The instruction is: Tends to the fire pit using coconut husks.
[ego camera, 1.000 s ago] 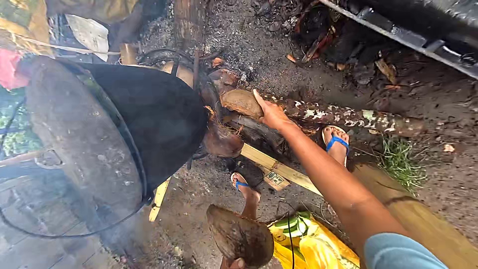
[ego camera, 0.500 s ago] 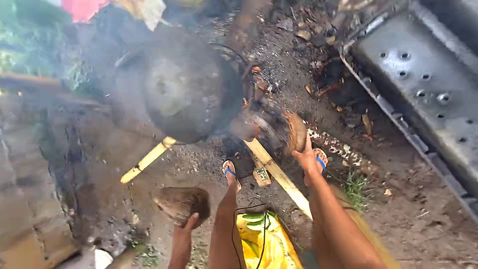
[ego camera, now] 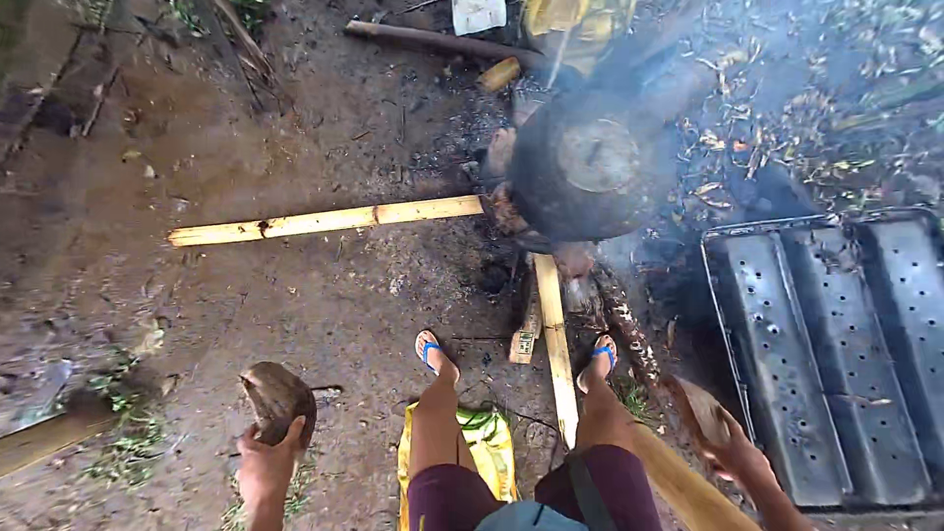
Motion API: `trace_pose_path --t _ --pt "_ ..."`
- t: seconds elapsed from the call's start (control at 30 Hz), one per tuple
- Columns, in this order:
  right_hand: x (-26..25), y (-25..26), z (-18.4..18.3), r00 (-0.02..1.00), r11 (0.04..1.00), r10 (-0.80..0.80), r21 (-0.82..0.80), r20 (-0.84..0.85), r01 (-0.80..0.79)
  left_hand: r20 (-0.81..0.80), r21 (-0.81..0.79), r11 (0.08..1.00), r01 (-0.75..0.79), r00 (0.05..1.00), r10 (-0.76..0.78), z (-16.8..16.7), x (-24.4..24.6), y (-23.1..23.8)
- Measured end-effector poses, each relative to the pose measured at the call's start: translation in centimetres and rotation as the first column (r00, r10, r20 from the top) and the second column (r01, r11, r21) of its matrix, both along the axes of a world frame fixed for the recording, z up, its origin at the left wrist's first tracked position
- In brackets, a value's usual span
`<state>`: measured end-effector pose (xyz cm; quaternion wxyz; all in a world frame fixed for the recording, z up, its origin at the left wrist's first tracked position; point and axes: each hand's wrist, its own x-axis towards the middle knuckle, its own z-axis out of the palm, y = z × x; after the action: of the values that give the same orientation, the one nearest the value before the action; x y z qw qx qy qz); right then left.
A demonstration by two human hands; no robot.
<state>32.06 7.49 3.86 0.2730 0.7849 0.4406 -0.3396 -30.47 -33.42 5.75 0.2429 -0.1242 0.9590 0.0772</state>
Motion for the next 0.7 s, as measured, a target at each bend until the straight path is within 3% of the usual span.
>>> trace_pose_path --t 0.13,0.27,0.37,0.53,0.63,0.7 --pt "-11.5 -5.5 2.3 0.966 0.979 0.201 0.011 0.163 -0.206 -0.001 0.013 0.996 -0.084 0.996 0.084 0.1 -8.0 -9.8" --pt "-22.4 -8.4 2.3 0.924 0.931 0.364 -0.018 0.116 -0.365 -0.008 -0.004 0.991 -0.134 0.991 0.134 0.0 -12.1 -19.0" --pt "-26.4 -10.3 2.6 0.887 0.890 0.454 -0.074 0.081 -0.449 0.010 -0.067 0.982 -0.175 0.984 0.176 0.4 -13.6 -23.4" --pt "-28.6 -11.5 3.8 0.836 0.831 0.546 -0.166 0.057 -0.531 0.025 -0.041 0.976 -0.215 0.976 0.216 2.5 -14.4 -26.4" --pt "-29.5 -11.8 4.0 0.797 0.767 0.604 -0.280 0.009 -0.578 0.038 -0.017 0.987 -0.160 0.986 0.160 4.3 -16.5 -25.7" --pt "-30.7 -13.0 4.2 0.788 0.720 0.605 -0.346 -0.110 -0.601 0.037 0.007 0.996 -0.093 0.995 0.093 5.4 -19.5 -23.9"
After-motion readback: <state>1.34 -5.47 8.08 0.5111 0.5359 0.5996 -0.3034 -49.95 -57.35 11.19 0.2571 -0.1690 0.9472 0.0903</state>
